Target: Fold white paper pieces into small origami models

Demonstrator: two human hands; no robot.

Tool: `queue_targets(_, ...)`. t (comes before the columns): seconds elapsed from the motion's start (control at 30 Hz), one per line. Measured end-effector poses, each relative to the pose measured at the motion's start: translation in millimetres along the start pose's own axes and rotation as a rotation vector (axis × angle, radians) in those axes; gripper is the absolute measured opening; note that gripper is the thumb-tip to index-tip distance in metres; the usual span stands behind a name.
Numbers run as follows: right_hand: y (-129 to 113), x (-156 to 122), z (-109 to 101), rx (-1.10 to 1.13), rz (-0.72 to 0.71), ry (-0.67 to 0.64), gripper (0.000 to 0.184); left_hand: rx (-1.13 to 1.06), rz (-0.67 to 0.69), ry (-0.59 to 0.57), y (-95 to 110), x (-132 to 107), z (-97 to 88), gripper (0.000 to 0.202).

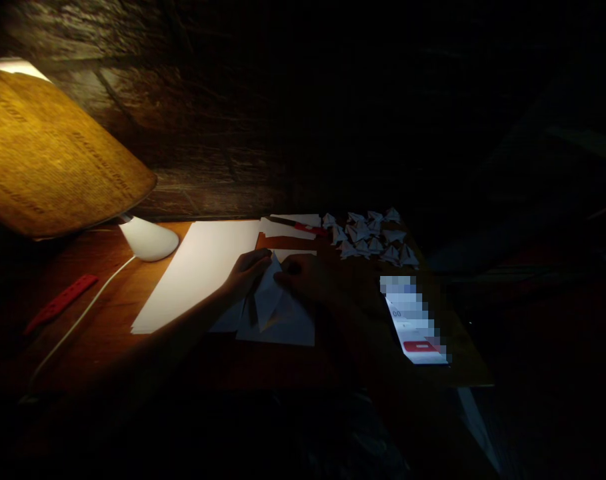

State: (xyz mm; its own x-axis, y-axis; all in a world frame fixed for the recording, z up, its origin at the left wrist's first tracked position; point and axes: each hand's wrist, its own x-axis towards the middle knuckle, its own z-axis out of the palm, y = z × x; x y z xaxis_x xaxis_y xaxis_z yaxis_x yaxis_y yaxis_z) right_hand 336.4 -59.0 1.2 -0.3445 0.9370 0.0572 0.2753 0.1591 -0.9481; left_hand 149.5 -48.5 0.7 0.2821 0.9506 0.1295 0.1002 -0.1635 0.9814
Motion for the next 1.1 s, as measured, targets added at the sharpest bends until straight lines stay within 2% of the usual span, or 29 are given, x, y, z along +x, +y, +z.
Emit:
queue_targets(0.13,2.6,0.4,6.7,0.013,0.008,0.011,0.015,0.078,0.018,0.042,-3.7,2.4,0.3,0.043)
queue_targets(0.37,6.1,1.0,7.6,0.051,-0.004,-0.041,0.032,0.131,0.054,0.102,-6.9,3.1,-1.4,0.042)
queue_targets(0.5,4.1,0.5,7.1,0.050,0.015,-0.046,0.036,0.121,0.062,0.107,-7.5,3.7,-1.3,0.042)
queue_targets(0.7,5.0,1.1,6.7,0.073,0.012,-0.053,0.032,0.070,0.027,0.107,-7.5,2.1,-0.5,0.041)
queue_targets(1.1,6.3,2.4,6.1,0.074,0.030,-0.058,0.019,0.102,0.077,0.135,-4.8,1.0,0.5,0.040)
